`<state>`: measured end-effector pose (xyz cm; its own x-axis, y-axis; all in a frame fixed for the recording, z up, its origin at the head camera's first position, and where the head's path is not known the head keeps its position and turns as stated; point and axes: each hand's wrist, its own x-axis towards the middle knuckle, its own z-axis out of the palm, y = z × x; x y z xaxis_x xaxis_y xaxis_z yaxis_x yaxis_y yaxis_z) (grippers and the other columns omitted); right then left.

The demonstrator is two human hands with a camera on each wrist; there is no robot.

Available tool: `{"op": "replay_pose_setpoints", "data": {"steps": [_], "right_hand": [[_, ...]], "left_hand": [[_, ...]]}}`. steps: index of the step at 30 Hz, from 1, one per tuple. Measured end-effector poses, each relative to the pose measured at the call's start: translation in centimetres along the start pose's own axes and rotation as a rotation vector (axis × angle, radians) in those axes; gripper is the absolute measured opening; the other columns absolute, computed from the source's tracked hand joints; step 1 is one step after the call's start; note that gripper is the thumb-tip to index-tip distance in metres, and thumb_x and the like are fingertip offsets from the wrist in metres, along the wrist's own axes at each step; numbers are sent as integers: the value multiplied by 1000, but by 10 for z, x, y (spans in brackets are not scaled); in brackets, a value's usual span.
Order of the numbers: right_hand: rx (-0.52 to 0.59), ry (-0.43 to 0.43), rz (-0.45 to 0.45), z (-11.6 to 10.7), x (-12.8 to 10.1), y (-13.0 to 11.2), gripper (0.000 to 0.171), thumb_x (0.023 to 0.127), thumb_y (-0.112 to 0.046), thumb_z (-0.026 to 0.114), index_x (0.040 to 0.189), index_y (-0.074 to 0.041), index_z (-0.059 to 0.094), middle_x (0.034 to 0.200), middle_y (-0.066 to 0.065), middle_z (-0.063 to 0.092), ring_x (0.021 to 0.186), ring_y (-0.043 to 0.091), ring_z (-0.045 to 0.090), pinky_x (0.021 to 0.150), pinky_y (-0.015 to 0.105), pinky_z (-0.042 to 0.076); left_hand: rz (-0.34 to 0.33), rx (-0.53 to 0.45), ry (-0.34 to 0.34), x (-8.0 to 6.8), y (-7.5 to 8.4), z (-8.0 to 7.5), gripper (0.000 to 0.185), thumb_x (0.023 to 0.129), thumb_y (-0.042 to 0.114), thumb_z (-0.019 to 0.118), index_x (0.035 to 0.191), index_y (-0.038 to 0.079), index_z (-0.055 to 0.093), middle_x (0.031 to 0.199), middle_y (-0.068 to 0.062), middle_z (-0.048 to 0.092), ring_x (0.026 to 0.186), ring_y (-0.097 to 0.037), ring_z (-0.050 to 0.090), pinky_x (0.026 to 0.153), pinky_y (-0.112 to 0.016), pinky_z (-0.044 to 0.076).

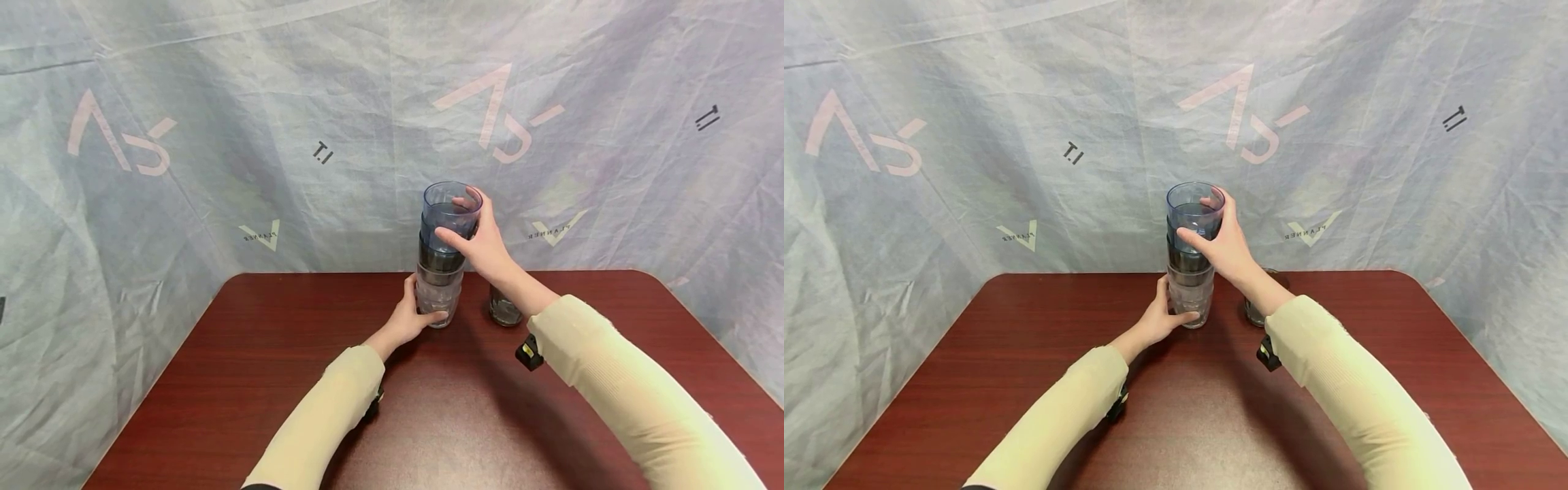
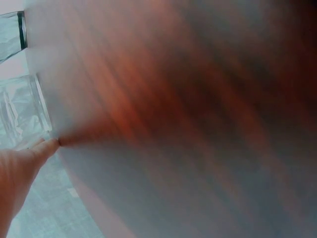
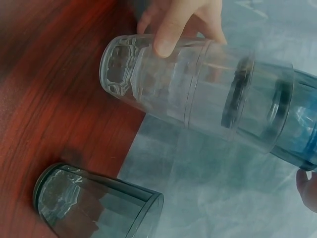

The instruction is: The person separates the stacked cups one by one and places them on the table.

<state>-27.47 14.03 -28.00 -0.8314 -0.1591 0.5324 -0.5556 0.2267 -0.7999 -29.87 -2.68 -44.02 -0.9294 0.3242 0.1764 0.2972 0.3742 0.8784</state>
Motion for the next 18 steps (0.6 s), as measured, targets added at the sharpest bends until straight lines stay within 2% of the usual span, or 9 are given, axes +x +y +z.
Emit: {"op": "replay_pose_setpoints", "data": {"steps": [3, 10, 18], "right_hand": [[-9, 0, -9, 1, -3, -11, 81, 87, -1, 67, 148, 5, 13, 144, 28, 37, 134, 37, 35, 108, 49, 28], [-37, 20, -41, 3, -4, -13, 81, 86, 1, 68, 147, 6, 15, 142, 28, 39, 130, 39, 38, 107, 50, 29], [16, 78, -51, 3, -1, -21, 80, 85, 2, 67, 147, 7, 15, 143, 28, 38, 134, 36, 36, 108, 47, 28]], "left_hand": [[-10, 9, -3, -1, 2, 0, 91, 85, 24, 78, 147, 19, 12, 146, -14, 37, 133, -26, 40, 107, -42, 33], [5, 7, -4, -1, 1, 0, 90, 85, 22, 78, 147, 19, 13, 147, -14, 36, 133, -27, 40, 107, -42, 33], [15, -9, 1, -1, 0, 0, 90, 84, 21, 79, 147, 18, 13, 145, -16, 39, 133, -28, 40, 107, -42, 34]]}}
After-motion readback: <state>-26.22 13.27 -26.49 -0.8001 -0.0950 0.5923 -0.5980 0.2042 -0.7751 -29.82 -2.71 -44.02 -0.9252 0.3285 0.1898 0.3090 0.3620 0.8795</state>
